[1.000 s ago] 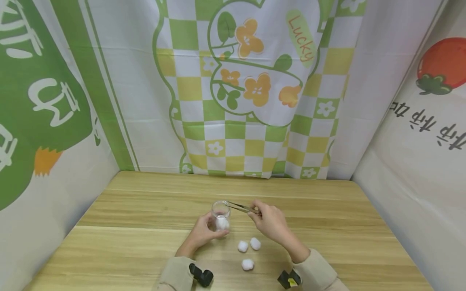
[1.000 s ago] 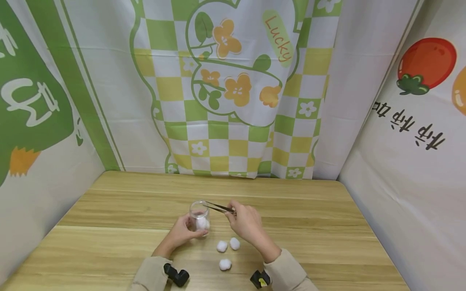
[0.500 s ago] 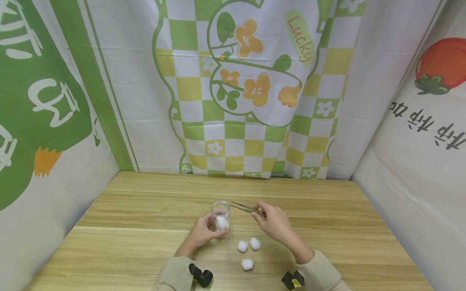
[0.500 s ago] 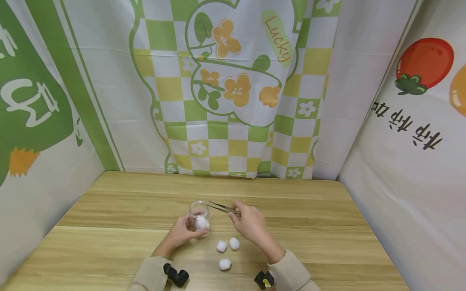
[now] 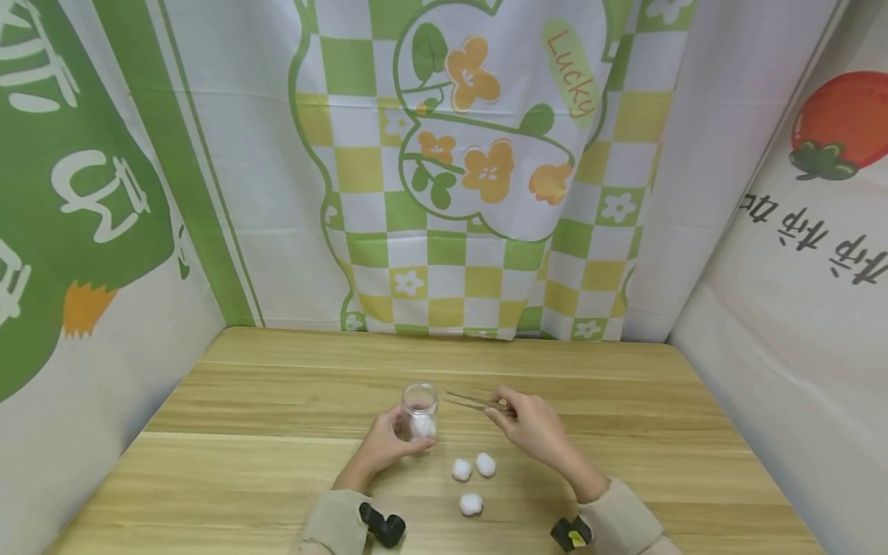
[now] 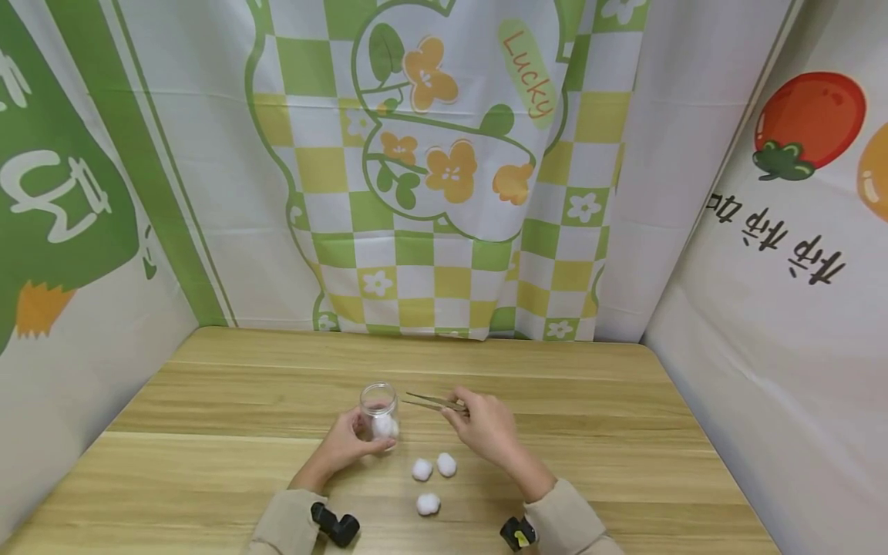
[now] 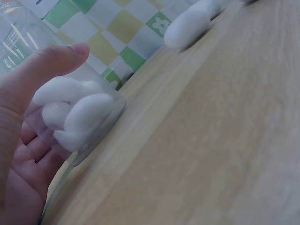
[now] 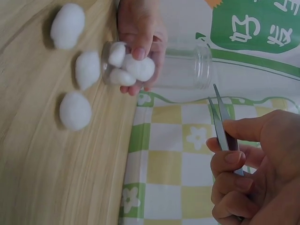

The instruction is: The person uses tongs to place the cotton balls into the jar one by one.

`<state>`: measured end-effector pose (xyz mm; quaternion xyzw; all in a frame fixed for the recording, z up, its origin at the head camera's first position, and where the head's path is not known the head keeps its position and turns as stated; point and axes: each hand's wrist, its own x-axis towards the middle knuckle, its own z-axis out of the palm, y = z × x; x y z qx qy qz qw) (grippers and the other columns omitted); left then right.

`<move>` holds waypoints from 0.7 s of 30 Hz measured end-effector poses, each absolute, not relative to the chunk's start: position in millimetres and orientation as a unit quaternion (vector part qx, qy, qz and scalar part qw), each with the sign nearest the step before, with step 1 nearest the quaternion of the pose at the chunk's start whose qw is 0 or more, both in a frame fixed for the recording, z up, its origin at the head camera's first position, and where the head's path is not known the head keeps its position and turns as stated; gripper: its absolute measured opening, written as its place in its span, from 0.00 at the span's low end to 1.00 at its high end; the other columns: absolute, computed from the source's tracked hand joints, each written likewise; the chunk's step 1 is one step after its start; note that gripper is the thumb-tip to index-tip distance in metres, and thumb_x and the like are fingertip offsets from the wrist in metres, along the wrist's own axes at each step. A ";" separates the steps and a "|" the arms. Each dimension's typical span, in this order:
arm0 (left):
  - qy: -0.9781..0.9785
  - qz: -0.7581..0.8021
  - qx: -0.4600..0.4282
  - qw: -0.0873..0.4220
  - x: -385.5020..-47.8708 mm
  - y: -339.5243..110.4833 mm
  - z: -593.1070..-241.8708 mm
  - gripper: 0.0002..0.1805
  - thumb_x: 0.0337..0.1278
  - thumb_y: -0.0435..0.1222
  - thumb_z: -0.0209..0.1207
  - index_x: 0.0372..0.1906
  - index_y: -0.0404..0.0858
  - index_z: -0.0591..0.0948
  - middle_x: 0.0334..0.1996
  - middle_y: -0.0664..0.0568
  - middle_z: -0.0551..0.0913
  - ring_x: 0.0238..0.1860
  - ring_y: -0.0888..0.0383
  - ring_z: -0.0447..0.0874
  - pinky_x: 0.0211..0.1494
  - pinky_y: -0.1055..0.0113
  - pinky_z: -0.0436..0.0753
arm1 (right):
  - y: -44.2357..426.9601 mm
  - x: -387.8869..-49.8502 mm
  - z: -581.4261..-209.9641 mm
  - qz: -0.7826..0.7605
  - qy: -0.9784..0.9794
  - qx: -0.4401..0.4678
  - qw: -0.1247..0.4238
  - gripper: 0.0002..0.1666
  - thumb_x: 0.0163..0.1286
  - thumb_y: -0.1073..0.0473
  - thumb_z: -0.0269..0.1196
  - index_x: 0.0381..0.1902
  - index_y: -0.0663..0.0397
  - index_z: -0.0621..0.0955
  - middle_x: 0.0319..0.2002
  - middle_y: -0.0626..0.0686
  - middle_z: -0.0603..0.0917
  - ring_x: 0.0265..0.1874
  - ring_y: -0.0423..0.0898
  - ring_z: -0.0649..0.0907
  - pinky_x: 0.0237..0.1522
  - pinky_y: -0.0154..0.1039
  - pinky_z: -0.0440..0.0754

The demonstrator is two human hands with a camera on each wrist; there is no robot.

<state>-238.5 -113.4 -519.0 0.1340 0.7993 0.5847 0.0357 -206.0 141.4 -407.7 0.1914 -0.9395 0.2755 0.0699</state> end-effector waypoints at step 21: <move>0.797 0.585 0.146 0.033 -234.8 -112.2 -512.5 0.28 0.45 0.34 0.72 0.55 0.34 0.77 0.49 0.40 0.85 0.46 0.63 0.80 0.51 0.74 0.78 | 170.7 -211.8 -432.3 0.263 -0.914 0.300 0.075 0.04 0.65 0.57 0.64 0.36 0.50 0.81 0.15 0.43 0.73 0.16 0.27 0.61 0.19 0.23 0.60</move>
